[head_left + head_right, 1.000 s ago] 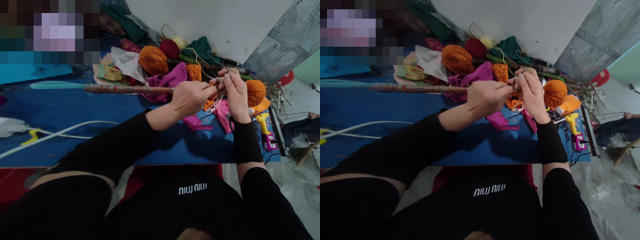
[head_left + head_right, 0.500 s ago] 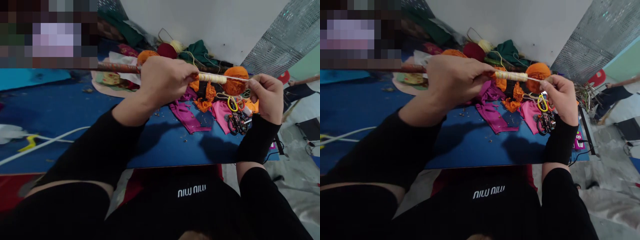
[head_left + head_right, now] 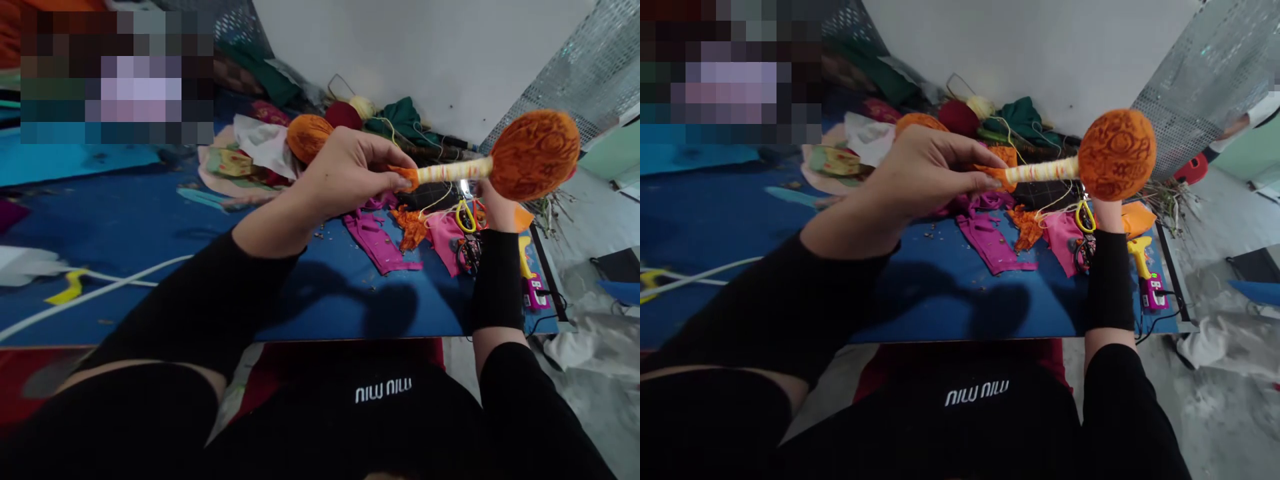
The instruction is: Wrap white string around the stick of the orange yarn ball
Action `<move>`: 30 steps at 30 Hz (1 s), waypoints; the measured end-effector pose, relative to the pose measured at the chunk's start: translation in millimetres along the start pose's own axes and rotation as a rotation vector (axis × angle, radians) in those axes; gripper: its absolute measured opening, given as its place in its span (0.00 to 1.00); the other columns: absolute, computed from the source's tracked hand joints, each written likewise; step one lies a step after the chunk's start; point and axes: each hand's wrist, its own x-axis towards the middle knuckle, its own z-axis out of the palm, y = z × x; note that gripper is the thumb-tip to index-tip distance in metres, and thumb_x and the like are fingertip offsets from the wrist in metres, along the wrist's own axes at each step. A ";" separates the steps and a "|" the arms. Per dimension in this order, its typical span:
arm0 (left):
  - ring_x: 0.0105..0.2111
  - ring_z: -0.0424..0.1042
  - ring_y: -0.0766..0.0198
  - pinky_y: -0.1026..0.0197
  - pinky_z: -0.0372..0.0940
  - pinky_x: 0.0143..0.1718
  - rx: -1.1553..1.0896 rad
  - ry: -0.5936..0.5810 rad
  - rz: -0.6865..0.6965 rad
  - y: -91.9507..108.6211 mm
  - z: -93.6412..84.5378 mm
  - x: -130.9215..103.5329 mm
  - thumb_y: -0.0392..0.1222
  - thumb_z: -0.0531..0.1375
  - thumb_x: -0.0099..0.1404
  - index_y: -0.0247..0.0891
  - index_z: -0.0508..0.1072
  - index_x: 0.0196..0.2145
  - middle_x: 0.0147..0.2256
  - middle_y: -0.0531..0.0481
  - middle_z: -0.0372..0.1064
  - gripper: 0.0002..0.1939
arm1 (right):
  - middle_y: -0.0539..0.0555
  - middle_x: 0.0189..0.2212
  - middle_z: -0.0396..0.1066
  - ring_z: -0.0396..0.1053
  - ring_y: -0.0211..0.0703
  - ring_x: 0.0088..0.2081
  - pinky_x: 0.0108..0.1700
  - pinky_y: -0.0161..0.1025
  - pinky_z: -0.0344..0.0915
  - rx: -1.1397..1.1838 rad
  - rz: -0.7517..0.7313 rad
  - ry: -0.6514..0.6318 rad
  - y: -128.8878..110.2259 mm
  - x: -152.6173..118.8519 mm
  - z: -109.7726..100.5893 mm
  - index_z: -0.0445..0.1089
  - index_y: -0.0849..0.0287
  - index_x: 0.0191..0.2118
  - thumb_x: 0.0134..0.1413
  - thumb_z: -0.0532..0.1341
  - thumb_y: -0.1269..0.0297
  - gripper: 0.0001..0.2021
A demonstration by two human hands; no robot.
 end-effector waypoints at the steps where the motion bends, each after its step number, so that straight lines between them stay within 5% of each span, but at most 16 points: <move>1: 0.24 0.66 0.65 0.57 0.63 0.26 -0.045 0.011 -0.029 1.3 2.3 -0.5 0.39 0.70 0.59 0.42 0.87 0.38 0.28 0.50 0.79 0.08 | 0.51 0.32 0.78 0.78 0.42 0.43 0.59 0.44 0.78 -0.106 0.010 0.003 -6.1 -0.5 5.9 0.76 0.55 0.34 0.70 0.62 0.52 0.15; 5: 0.22 0.65 0.66 0.56 0.61 0.25 -0.171 0.109 -0.075 5.4 9.0 -0.2 0.34 0.69 0.59 0.41 0.86 0.36 0.27 0.50 0.78 0.07 | 0.60 0.47 0.81 0.78 0.55 0.55 0.70 0.65 0.68 -0.366 0.026 0.001 -48.9 -3.0 28.3 0.80 0.58 0.43 0.64 0.68 0.61 0.07; 9: 0.22 0.67 0.65 0.55 0.63 0.26 -0.209 0.136 -0.067 4.0 13.9 2.1 0.33 0.67 0.59 0.40 0.84 0.34 0.28 0.48 0.79 0.06 | 0.56 0.54 0.80 0.76 0.50 0.59 0.68 0.56 0.71 0.078 -0.053 -0.069 -88.9 -11.3 59.7 0.77 0.51 0.53 0.72 0.58 0.42 0.21; 12: 0.23 0.69 0.64 0.55 0.67 0.27 -0.178 0.117 -0.051 -2.4 16.6 3.4 0.35 0.68 0.61 0.40 0.84 0.36 0.28 0.48 0.78 0.05 | 0.52 0.43 0.80 0.78 0.47 0.49 0.58 0.49 0.76 0.252 -0.007 -0.190 -107.3 -20.7 79.9 0.75 0.50 0.47 0.65 0.62 0.31 0.26; 16: 0.25 0.74 0.62 0.56 0.70 0.28 -0.100 0.135 -0.010 -16.9 14.0 8.3 0.39 0.69 0.65 0.40 0.84 0.40 0.27 0.48 0.78 0.06 | 0.47 0.27 0.70 0.69 0.40 0.31 0.42 0.42 0.72 0.163 -0.005 -0.196 -123.9 -27.4 81.2 0.72 0.53 0.32 0.70 0.61 0.36 0.25; 21: 0.27 0.76 0.60 0.57 0.70 0.28 -0.031 0.163 0.035 -28.6 8.4 15.9 0.48 0.70 0.69 0.39 0.84 0.43 0.27 0.47 0.78 0.11 | 0.51 0.36 0.74 0.76 0.46 0.47 0.58 0.50 0.74 0.167 -0.077 -0.020 -121.4 -25.2 75.3 0.70 0.52 0.30 0.71 0.60 0.40 0.24; 24: 0.27 0.76 0.61 0.57 0.70 0.28 -0.076 0.143 0.000 -26.9 10.8 14.4 0.46 0.70 0.68 0.38 0.84 0.43 0.29 0.46 0.79 0.11 | 0.54 0.50 0.78 0.76 0.50 0.58 0.68 0.57 0.71 0.281 0.000 0.023 -106.5 -23.9 85.6 0.73 0.49 0.46 0.66 0.62 0.37 0.21; 26: 0.26 0.76 0.61 0.57 0.70 0.28 -0.105 0.098 -0.024 -24.2 14.3 11.1 0.46 0.70 0.68 0.38 0.85 0.44 0.29 0.46 0.79 0.11 | 0.56 0.58 0.76 0.73 0.50 0.65 0.71 0.58 0.69 0.328 0.034 -0.032 -98.2 -24.5 93.8 0.71 0.46 0.57 0.60 0.66 0.34 0.28; 28: 0.26 0.76 0.62 0.57 0.70 0.28 -0.111 0.042 -0.033 -21.5 17.8 7.4 0.47 0.70 0.69 0.38 0.85 0.45 0.29 0.46 0.79 0.11 | 0.55 0.55 0.78 0.75 0.50 0.63 0.68 0.56 0.72 0.353 0.058 -0.141 -95.1 -26.0 98.6 0.71 0.47 0.56 0.57 0.68 0.33 0.30; 30: 0.27 0.76 0.62 0.57 0.70 0.29 -0.111 0.007 -0.033 -19.5 19.7 4.8 0.47 0.69 0.70 0.39 0.84 0.45 0.29 0.46 0.78 0.11 | 0.52 0.42 0.79 0.79 0.47 0.49 0.58 0.52 0.78 0.357 0.098 -0.225 -97.6 -27.1 98.2 0.73 0.49 0.47 0.60 0.66 0.33 0.25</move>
